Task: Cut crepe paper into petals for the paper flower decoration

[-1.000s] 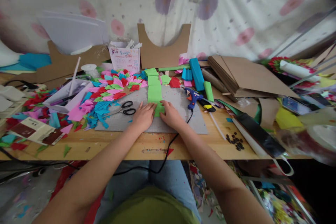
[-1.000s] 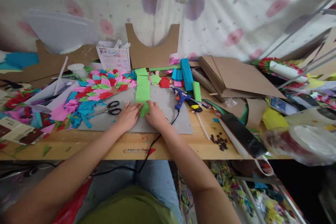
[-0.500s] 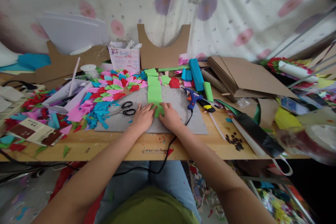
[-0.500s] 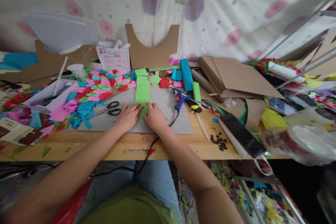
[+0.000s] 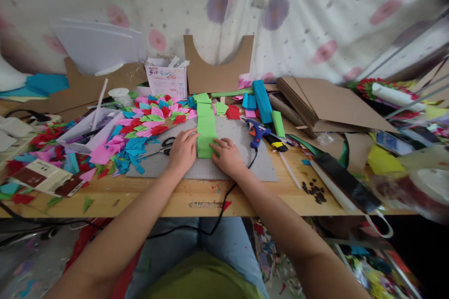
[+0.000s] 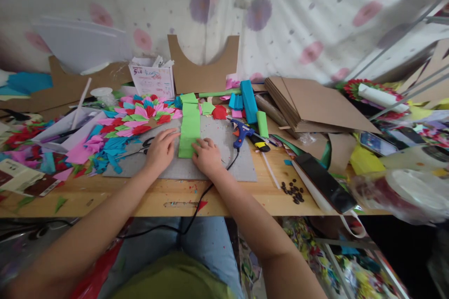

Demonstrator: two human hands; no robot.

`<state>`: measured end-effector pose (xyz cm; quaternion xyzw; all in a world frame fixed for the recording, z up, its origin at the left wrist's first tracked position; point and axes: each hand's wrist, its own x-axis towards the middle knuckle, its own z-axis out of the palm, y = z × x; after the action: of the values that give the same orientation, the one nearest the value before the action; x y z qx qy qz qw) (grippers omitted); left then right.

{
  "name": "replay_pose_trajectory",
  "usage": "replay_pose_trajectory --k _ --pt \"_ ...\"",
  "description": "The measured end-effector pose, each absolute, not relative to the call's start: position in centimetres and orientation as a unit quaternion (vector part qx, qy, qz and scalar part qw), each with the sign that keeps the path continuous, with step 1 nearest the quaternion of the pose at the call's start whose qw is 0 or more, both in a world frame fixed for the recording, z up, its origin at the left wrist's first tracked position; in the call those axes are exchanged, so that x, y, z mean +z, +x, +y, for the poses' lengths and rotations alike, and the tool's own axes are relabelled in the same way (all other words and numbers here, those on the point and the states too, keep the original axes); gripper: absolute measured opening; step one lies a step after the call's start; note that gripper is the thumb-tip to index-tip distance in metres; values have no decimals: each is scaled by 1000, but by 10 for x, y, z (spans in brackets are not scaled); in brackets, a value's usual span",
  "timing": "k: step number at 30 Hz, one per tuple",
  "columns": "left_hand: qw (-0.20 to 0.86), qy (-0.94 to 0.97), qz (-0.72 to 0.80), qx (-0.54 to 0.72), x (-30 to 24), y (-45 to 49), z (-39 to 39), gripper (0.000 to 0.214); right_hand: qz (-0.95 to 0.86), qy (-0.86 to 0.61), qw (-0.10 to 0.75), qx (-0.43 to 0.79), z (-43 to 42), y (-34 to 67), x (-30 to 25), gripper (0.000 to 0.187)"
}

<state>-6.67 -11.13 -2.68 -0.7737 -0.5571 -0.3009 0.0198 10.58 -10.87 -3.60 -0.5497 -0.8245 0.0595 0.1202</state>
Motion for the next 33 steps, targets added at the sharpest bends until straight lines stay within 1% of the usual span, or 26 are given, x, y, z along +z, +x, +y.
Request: replay_pose_trajectory --k 2,5,7,16,21,25,33 --pt "-12 -790 -530 -307 -28 -69 -111 39 -825 -551 110 55 -109 105 -35 40" --pt "-63 -851 -457 -252 -38 -67 -110 34 -826 -552 100 55 -110 106 -33 42" --pt "-72 -871 -436 -216 -45 -64 -109 34 -827 -552 96 56 -110 106 -32 42" --pt "-33 -852 -484 -198 -49 -50 -102 37 -828 -550 100 39 -109 106 -34 41" --pt "-44 -849 -502 -160 -45 -44 -102 44 -832 -544 107 34 -111 108 -35 43" --pt "-39 -852 -503 -138 -41 -48 -102 47 -832 -544 101 36 -113 109 -32 45" --pt "-5 -844 -520 -133 -41 -62 -108 48 -836 -541 84 42 -113 110 -31 47"
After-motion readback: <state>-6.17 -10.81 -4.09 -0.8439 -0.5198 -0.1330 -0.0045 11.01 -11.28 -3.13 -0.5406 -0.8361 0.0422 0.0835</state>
